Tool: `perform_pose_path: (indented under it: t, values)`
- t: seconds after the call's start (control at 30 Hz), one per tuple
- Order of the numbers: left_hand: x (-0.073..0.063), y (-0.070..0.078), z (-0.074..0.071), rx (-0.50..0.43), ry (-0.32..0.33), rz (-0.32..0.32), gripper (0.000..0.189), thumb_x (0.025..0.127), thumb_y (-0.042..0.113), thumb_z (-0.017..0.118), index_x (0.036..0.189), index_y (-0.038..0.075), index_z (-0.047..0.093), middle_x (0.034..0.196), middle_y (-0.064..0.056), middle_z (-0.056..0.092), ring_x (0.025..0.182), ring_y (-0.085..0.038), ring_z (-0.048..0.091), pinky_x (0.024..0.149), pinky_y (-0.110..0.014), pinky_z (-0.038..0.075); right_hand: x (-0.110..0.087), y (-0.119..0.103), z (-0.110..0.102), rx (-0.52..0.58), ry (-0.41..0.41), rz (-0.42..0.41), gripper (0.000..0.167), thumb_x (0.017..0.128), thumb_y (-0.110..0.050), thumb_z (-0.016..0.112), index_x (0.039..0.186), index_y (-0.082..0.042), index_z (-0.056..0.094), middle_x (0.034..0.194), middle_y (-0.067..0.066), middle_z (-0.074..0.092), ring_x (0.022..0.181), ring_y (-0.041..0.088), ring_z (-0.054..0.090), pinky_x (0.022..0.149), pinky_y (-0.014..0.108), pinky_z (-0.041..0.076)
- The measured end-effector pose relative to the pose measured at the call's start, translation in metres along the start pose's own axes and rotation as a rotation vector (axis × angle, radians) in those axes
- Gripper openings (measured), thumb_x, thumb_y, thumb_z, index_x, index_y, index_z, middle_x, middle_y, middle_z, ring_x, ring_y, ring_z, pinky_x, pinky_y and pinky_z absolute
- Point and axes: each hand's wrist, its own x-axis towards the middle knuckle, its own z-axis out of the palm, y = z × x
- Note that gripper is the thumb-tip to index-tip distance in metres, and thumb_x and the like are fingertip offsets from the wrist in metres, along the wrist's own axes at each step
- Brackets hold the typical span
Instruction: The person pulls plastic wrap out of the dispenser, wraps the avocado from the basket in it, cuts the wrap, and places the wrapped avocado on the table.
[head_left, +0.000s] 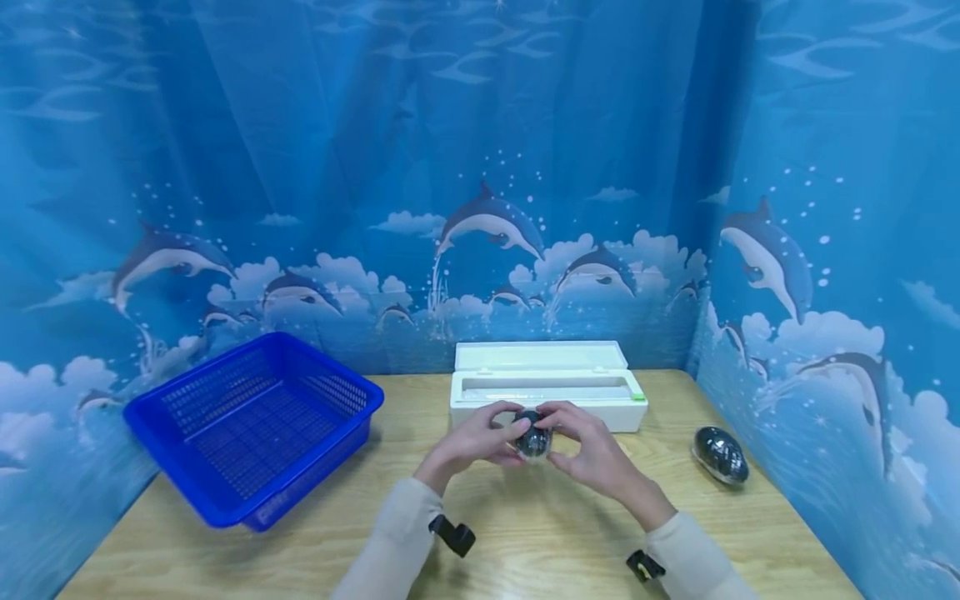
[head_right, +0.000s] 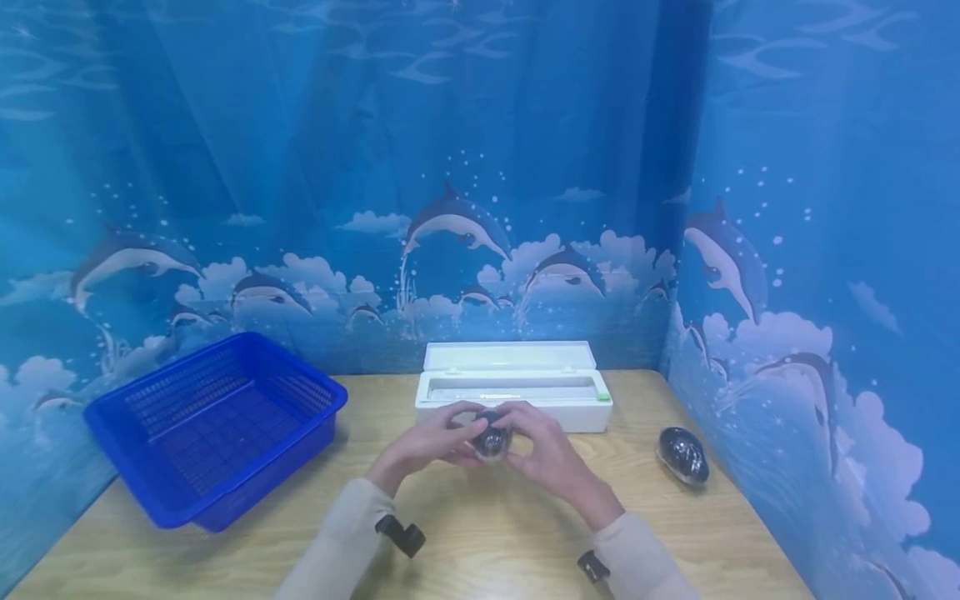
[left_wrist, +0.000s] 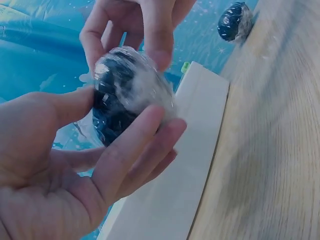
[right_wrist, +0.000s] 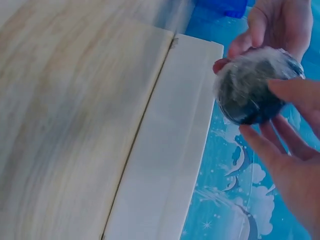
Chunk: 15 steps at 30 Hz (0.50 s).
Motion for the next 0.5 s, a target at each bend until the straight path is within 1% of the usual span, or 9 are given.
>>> perform_pose_path:
  t: [0.03, 0.1, 0.2, 0.27, 0.33, 0.37, 0.43, 0.5]
  values:
    - [0.000, 0.000, 0.000, 0.010, 0.025, -0.001, 0.061, 0.103, 0.035, 0.063, 0.154, 0.009, 0.042, 0.125, -0.025, 0.066, 0.099, -0.041, 0.075, 0.089, -0.046, 0.063, 0.000, 0.000, -0.001, 0.027, -0.002, 0.013, 0.042, 0.078, 0.015, 0.078, 0.111, -0.010, 0.072, 0.133, 0.017, 0.064, 0.122, 0.040, 0.066, 0.096, 0.043, 0.060]
    - [0.001, 0.001, 0.001, 0.037, 0.064, -0.001, 0.061, 0.101, 0.034, 0.068, 0.154, 0.014, 0.044, 0.125, -0.025, 0.065, 0.097, -0.035, 0.076, 0.090, -0.049, 0.063, 0.001, -0.001, -0.003, 0.070, 0.005, 0.071, 0.035, 0.086, 0.012, 0.071, 0.114, -0.008, 0.072, 0.137, 0.018, 0.062, 0.125, 0.042, 0.063, 0.097, 0.045, 0.059]
    - [0.000, 0.003, 0.002, 0.067, 0.075, 0.016, 0.062, 0.098, 0.031, 0.072, 0.153, 0.017, 0.046, 0.125, -0.025, 0.062, 0.096, -0.029, 0.075, 0.090, -0.051, 0.062, 0.003, -0.002, -0.004, 0.113, 0.032, 0.218, 0.026, 0.099, -0.003, 0.064, 0.124, -0.006, 0.068, 0.140, 0.019, 0.061, 0.128, 0.042, 0.062, 0.098, 0.045, 0.060]
    - [0.000, 0.004, 0.004, 0.069, 0.070, 0.027, 0.062, 0.097, 0.029, 0.073, 0.152, 0.018, 0.047, 0.126, -0.024, 0.061, 0.096, -0.027, 0.074, 0.090, -0.051, 0.062, 0.004, -0.002, -0.004, 0.118, 0.038, 0.327, 0.032, 0.103, -0.016, 0.062, 0.133, -0.005, 0.063, 0.143, 0.020, 0.060, 0.129, 0.042, 0.061, 0.098, 0.044, 0.060]
    - [-0.001, 0.004, 0.006, 0.067, 0.063, 0.039, 0.062, 0.096, 0.027, 0.074, 0.152, 0.018, 0.047, 0.126, -0.024, 0.060, 0.097, -0.027, 0.074, 0.090, -0.052, 0.062, 0.004, -0.001, -0.004, 0.115, 0.011, 0.418, 0.044, 0.104, -0.027, 0.062, 0.142, -0.004, 0.056, 0.146, 0.023, 0.057, 0.127, 0.042, 0.062, 0.095, 0.044, 0.062]
    - [-0.001, 0.004, 0.007, 0.069, 0.063, 0.043, 0.062, 0.096, 0.027, 0.075, 0.151, 0.019, 0.048, 0.127, -0.024, 0.059, 0.097, -0.027, 0.074, 0.090, -0.052, 0.062, 0.004, 0.000, -0.004, 0.123, -0.010, 0.452, 0.050, 0.104, -0.030, 0.062, 0.145, -0.003, 0.052, 0.147, 0.026, 0.055, 0.126, 0.043, 0.063, 0.094, 0.045, 0.062]
    - [0.000, 0.003, 0.009, 0.066, 0.061, 0.048, 0.062, 0.096, 0.025, 0.074, 0.151, 0.017, 0.047, 0.128, -0.025, 0.058, 0.098, -0.028, 0.073, 0.091, -0.052, 0.062, 0.003, 0.002, -0.005, 0.171, -0.058, 0.503, 0.054, 0.105, -0.030, 0.060, 0.149, -0.001, 0.047, 0.148, 0.031, 0.052, 0.124, 0.045, 0.064, 0.090, 0.045, 0.063]
    - [0.002, 0.002, 0.011, 0.068, 0.061, 0.049, 0.061, 0.096, 0.023, 0.074, 0.151, 0.017, 0.047, 0.129, -0.025, 0.056, 0.100, -0.029, 0.072, 0.091, -0.052, 0.062, 0.002, 0.003, -0.005, 0.237, -0.099, 0.535, 0.055, 0.106, -0.027, 0.058, 0.151, 0.001, 0.043, 0.147, 0.034, 0.051, 0.123, 0.046, 0.065, 0.086, 0.044, 0.064]
